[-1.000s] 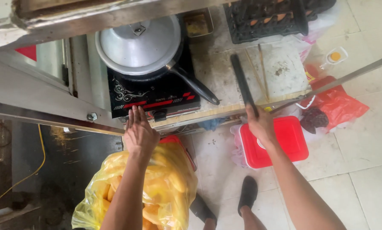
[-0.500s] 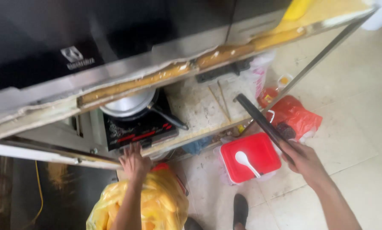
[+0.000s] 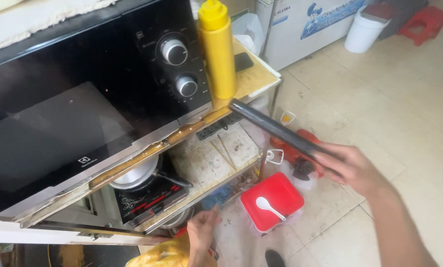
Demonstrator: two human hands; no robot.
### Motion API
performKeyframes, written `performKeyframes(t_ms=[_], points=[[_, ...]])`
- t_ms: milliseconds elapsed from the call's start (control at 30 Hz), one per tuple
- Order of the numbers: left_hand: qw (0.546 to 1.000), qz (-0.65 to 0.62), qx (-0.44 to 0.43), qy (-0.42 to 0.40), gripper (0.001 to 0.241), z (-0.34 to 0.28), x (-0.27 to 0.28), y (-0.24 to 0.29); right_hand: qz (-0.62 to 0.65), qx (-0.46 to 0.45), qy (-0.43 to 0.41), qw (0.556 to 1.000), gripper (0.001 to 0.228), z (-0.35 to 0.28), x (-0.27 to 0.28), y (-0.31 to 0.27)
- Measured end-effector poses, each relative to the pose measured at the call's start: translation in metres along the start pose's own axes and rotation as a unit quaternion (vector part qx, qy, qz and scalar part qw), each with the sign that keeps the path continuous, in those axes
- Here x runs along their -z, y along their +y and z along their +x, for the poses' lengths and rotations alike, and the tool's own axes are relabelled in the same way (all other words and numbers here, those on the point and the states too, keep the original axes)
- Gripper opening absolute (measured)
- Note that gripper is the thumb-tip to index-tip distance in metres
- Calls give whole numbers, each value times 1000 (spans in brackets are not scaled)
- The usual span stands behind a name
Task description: Cutting cooked donor kebab meat on a wooden board using a knife.
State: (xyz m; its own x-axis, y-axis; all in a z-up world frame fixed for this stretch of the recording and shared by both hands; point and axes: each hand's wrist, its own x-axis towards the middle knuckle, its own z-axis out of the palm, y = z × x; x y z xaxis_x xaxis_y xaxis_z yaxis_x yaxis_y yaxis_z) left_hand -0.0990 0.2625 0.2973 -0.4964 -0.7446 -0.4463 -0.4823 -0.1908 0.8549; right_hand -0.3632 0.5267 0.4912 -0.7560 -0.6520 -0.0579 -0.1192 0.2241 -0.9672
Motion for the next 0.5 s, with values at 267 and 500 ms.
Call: performKeyframes(t_ms=[267, 500], points=[[992, -86, 6, -91, 44, -22, -10, 20, 56, -68, 5, 996, 45, 27, -93, -58], [988, -120, 69, -74, 41, -30, -14, 15, -201, 75, 30, 976, 51, 73, -127, -74]])
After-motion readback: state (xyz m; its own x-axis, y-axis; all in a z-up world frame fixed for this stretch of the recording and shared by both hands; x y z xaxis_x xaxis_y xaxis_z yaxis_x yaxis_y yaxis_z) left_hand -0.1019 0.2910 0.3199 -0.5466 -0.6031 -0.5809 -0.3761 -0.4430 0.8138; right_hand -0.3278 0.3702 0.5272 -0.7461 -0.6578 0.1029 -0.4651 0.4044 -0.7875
